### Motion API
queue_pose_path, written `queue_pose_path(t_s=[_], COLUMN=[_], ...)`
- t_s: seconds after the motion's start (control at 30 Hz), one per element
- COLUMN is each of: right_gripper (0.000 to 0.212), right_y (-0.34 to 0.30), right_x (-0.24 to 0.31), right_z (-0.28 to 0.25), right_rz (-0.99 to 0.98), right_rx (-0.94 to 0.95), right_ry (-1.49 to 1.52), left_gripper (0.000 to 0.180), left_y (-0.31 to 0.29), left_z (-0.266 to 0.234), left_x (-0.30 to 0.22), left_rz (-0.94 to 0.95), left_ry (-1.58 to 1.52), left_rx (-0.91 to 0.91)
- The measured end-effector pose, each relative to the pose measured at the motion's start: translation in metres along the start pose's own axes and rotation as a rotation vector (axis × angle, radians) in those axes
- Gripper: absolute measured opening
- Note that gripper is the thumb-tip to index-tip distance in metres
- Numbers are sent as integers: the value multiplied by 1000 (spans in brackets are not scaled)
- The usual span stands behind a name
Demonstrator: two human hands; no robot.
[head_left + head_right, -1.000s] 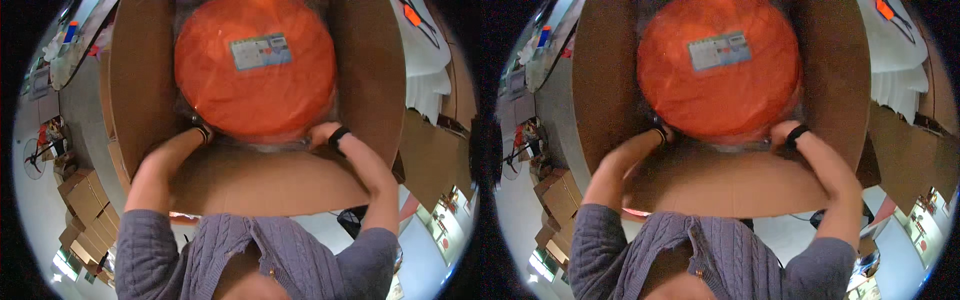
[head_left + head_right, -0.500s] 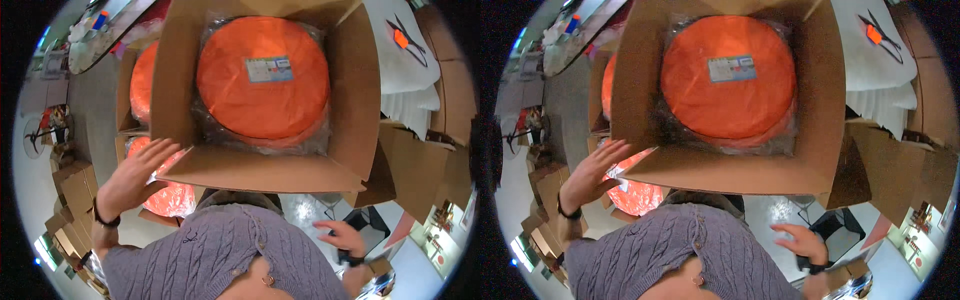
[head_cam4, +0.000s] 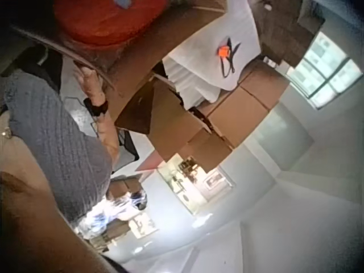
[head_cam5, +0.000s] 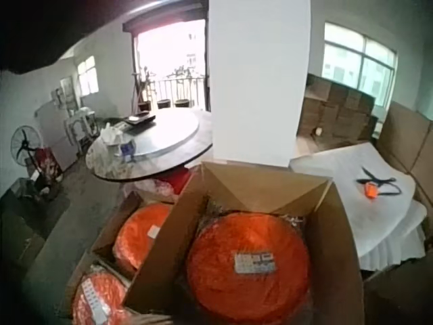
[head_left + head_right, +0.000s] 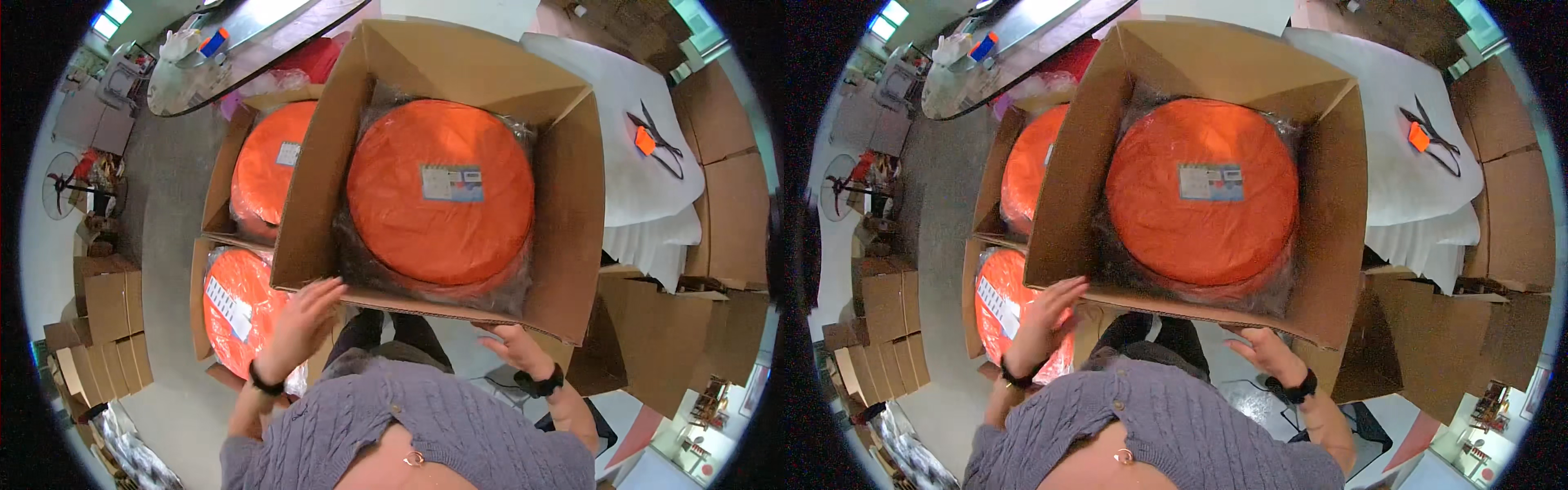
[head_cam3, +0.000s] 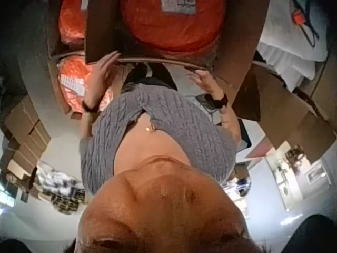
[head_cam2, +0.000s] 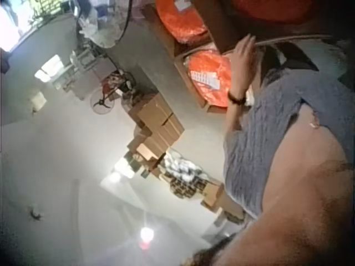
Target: Packaging circular orange products into cardboard boxes and applying identification labels.
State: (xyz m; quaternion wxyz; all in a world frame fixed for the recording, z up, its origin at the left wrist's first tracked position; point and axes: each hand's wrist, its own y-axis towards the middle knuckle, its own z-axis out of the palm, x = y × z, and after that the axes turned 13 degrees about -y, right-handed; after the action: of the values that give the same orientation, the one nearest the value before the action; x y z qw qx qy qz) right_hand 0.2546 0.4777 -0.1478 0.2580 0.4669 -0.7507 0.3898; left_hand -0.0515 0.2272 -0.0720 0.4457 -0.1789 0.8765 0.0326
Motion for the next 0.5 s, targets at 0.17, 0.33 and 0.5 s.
queue_pose_path(t_s=[0.17, 0.33, 0.5], right_gripper=[27, 27, 26], right_y=[-28, -35, -3], right_x=[-7, -23, -20], right_z=[30, 24, 19], right_rz=[-141, -73, -87], right_rx=[-295, -393, -457], right_ry=[-430, -312, -268], left_gripper=[69, 58, 43], left_y=[55, 42, 33], left_z=[25, -20, -54], left_x=[14, 83, 111], left_rz=[143, -466, -252], left_ry=[438, -68, -323], left_rx=[-100, 45, -17])
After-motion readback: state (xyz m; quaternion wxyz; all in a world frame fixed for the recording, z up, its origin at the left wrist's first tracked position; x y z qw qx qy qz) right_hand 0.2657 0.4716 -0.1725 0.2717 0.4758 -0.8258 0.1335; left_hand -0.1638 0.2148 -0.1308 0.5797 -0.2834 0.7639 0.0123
